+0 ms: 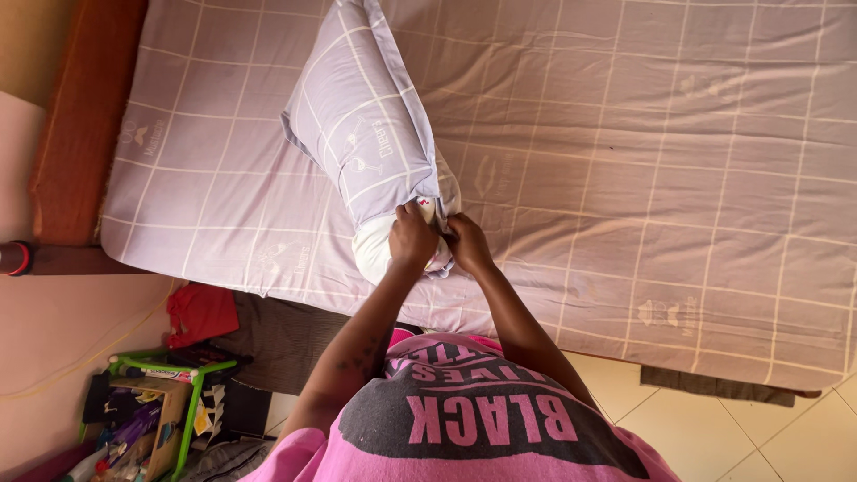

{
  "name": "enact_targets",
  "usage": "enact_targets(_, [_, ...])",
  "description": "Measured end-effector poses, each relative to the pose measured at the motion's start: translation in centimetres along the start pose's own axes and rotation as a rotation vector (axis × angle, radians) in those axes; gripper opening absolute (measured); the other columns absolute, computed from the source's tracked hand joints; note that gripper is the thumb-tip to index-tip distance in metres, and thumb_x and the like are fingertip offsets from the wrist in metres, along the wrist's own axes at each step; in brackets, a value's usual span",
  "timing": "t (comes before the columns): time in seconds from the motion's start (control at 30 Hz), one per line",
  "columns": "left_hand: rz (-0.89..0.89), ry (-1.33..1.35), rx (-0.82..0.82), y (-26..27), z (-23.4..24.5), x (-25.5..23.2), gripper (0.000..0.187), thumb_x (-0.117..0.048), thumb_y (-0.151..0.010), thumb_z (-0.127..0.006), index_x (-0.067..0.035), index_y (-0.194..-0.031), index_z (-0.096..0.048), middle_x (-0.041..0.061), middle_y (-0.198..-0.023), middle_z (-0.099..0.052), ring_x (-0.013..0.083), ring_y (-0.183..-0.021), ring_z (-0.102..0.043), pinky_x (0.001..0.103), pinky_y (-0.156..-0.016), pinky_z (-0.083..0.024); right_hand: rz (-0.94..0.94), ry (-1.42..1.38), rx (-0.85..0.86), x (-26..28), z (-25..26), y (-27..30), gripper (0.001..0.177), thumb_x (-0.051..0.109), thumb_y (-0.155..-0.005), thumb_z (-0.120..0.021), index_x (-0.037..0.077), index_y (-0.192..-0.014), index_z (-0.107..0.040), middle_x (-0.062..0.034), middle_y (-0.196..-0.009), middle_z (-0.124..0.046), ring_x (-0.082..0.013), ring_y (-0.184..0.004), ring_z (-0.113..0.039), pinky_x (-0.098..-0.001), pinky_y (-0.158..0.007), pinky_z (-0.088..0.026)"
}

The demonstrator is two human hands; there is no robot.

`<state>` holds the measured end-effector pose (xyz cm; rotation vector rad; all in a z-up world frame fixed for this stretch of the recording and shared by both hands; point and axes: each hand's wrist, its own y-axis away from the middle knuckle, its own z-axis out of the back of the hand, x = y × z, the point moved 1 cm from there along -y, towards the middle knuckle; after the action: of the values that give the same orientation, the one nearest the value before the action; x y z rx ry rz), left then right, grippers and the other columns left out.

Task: The person removes a pillow from its case on a bed, folds the pillowcase, and then strips the bedsheet from the mattress before placing the items in a laundry basket.

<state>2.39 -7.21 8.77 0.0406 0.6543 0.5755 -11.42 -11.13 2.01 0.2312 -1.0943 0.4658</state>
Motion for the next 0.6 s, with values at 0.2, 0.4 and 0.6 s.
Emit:
enact_targets(0.2, [-0.164, -0.005, -0.044, 0.1, -0.8, 1.0, 0.041, -0.005, -0.082, -0.058, -0.011, -0.122, -0.061, 0.017, -0.12, -0.068, 0.0434, -0.1, -0.068, 0.052, -0.088, -0.053, -0.249, 0.031, -0.194, -1.5, 0.9, -1.4, 0.022, -0.001, -0.08, -0.067, 0.005, -0.099, -0.075, -0.0151, -0.094, -0.075, -0.0336, -0.085, -0.073, -0.0399, -0.073, -0.057])
enact_targets(0.4, [-0.248, 0.023, 0.007, 2.0, 1.7, 1.7, 0.047, 0.0, -0.081, -0.053, -0.012, -0.126, -0.062, 0.016, -0.118, -0.068, 0.0424, -0.1, -0.067, 0.052, -0.086, -0.053, -0.166, 0.224, -0.318, -7.3, 1.2, -5.8, 0.02, 0.001, -0.078, -0.069, 0.01, -0.093, -0.079, -0.0166, -0.086, -0.074, -0.0334, -0.079, -0.074, -0.0404, -0.071, -0.056])
enact_targets(0.6, [-0.225, 0.072, 0.177, 4.2, 1.3, 1.6, 0.048, -0.016, -0.086, -0.065, -0.011, -0.133, -0.055, 0.019, -0.128, -0.062, 0.0441, -0.107, -0.065, 0.051, -0.091, -0.052, -0.117, 0.449, -0.326, -12.0, 2.8, -11.5, 0.014, 0.016, -0.085, -0.067, 0.007, -0.09, -0.076, -0.0198, -0.091, -0.073, -0.0386, -0.086, -0.071, -0.046, -0.076, -0.055])
